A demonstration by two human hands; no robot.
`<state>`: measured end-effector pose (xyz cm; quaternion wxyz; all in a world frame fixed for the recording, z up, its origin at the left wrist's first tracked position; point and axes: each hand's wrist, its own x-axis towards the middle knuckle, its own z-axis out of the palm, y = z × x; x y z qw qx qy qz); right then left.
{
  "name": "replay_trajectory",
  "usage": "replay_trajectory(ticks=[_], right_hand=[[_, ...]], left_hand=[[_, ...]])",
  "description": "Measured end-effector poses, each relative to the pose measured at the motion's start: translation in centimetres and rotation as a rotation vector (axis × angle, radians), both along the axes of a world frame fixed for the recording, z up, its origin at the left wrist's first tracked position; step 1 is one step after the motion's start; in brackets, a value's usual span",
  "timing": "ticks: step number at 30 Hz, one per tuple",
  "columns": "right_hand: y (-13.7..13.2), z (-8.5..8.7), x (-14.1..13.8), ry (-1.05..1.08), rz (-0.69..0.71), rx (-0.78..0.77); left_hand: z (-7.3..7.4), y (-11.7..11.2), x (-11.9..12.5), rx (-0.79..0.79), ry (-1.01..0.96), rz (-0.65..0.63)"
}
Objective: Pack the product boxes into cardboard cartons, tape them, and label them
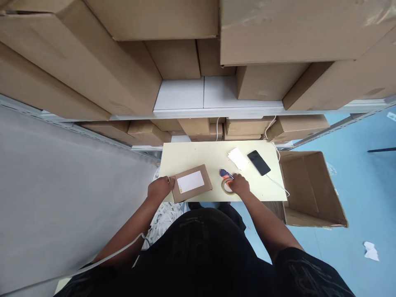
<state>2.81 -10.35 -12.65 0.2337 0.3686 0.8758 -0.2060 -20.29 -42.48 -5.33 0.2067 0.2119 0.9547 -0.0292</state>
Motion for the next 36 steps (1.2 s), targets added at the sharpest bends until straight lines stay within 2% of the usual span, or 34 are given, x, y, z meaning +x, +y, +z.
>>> replay_trajectory(ticks=[3, 5, 6, 8, 11, 13, 15, 17, 21, 23, 26, 29, 32, 36], right_hand=[[0.5, -0.9, -0.4, 0.045, -0.021, -0.039], [0.5, -0.8, -0.4, 0.112, -0.046, -0.021], [0.5, -0.5, -0.2, 0.152, -0.053, -0.013], [0.4, 0.5, 0.6, 0.240, -0.048, -0.002], [-0.3, 2.3, 2.0, 0.334, 0.001, 0.000], [-1.1, 3.4, 2.9, 0.353, 0.029, -0.004], [-2.1, 4.2, 3.4, 0.347, 0.019, 0.001], [-3.3, 4.6, 3.8, 0.329, -0.027, 0.015], [-6.7, 4.8, 4.8, 0.287, -0.112, 0.040], [-9.0, 4.7, 5.5, 0.251, -0.179, 0.052], [-12.1, 4.6, 6.4, 0.183, -0.330, 0.070], [-14.0, 4.3, 7.0, 0.091, -0.431, 0.047], [-14.7, 3.6, 7.0, 0.021, -0.415, -0.005], [-15.4, 2.0, 6.2, -0.005, -0.334, -0.126]], left_hand=[[2.4, 2.9, 2.1, 0.190, 0.054, -0.162], [3.6, 5.9, 3.8, 0.328, -0.049, -0.195], [4.0, 7.7, 4.7, 0.387, -0.135, -0.167], [4.2, 11.5, 6.1, 0.465, -0.394, -0.018], [3.5, 16.2, 7.6, 0.514, -0.764, 0.240], [2.7, 17.8, 8.2, 0.560, -0.871, 0.300], [2.0, 18.2, 8.5, 0.596, -0.904, 0.280], [1.5, 17.7, 8.4, 0.550, -0.868, 0.171], [1.0, 16.8, 7.2, 0.305, -0.621, -0.258], [0.6, 17.5, 6.4, 0.247, -0.540, -0.395], [-0.6, 20.0, 5.6, 0.178, -0.446, -0.544], [-2.2, 22.5, 5.3, 0.088, -0.385, -0.671], [-4.1, 23.6, 5.6, 0.002, -0.331, -0.749], [-6.0, 22.7, 6.1, -0.186, -0.230, -0.807]])
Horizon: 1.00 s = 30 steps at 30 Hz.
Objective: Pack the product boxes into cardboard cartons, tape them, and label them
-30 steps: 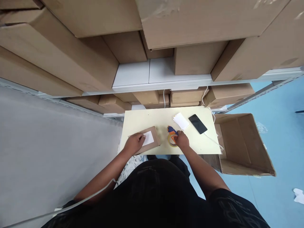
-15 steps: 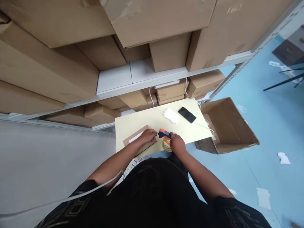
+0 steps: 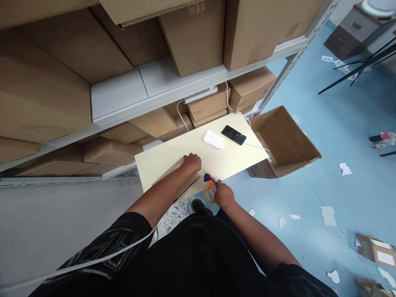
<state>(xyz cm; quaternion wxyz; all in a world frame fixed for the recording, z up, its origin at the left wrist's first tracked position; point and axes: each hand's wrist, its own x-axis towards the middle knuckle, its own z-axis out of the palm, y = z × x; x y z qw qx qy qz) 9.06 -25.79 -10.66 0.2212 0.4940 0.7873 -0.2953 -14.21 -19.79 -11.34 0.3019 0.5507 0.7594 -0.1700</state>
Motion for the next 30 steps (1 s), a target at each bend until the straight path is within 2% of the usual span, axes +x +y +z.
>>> replay_trajectory(ticks=[4, 7, 10, 13, 16, 19, 21, 24, 27, 30], right_hand=[[-1.1, -1.1, -1.0, 0.079, 0.071, -0.144], [-1.5, -1.3, -1.6, 0.124, 0.049, -0.208], [-1.7, -1.3, -2.0, 0.135, 0.012, -0.229], [-2.0, -1.4, -2.1, 0.125, -0.001, -0.232], [-2.4, -1.5, -2.2, 0.122, 0.006, -0.231], [-2.7, -1.5, -2.8, 0.123, 0.004, -0.228], [-2.4, -1.5, -3.6, 0.129, 0.002, -0.217], [-1.1, -1.4, -5.7, 0.133, 0.021, -0.206], [1.1, -1.6, -8.8, 0.140, 0.067, -0.197], [3.5, -2.0, -12.0, 0.149, 0.133, -0.190]], left_hand=[[-1.0, -1.3, 0.2, -0.067, 0.046, -0.011], [-0.8, -1.5, 0.3, -0.087, 0.047, -0.010], [0.3, -1.7, -0.1, -0.055, 0.052, -0.020], [2.3, -3.3, -2.4, 0.165, 0.073, 0.023], [4.6, -8.0, -6.5, 0.442, 0.106, 0.197], [5.9, -15.6, -10.1, 0.464, 0.008, 0.328], [6.0, -21.0, -10.9, 0.391, -0.166, 0.254], [5.5, -27.1, -9.5, 0.389, -0.284, 0.070], [4.5, -29.3, -6.7, 0.448, -0.156, -0.050], [3.3, -28.7, -4.3, 0.482, -0.005, -0.060]])
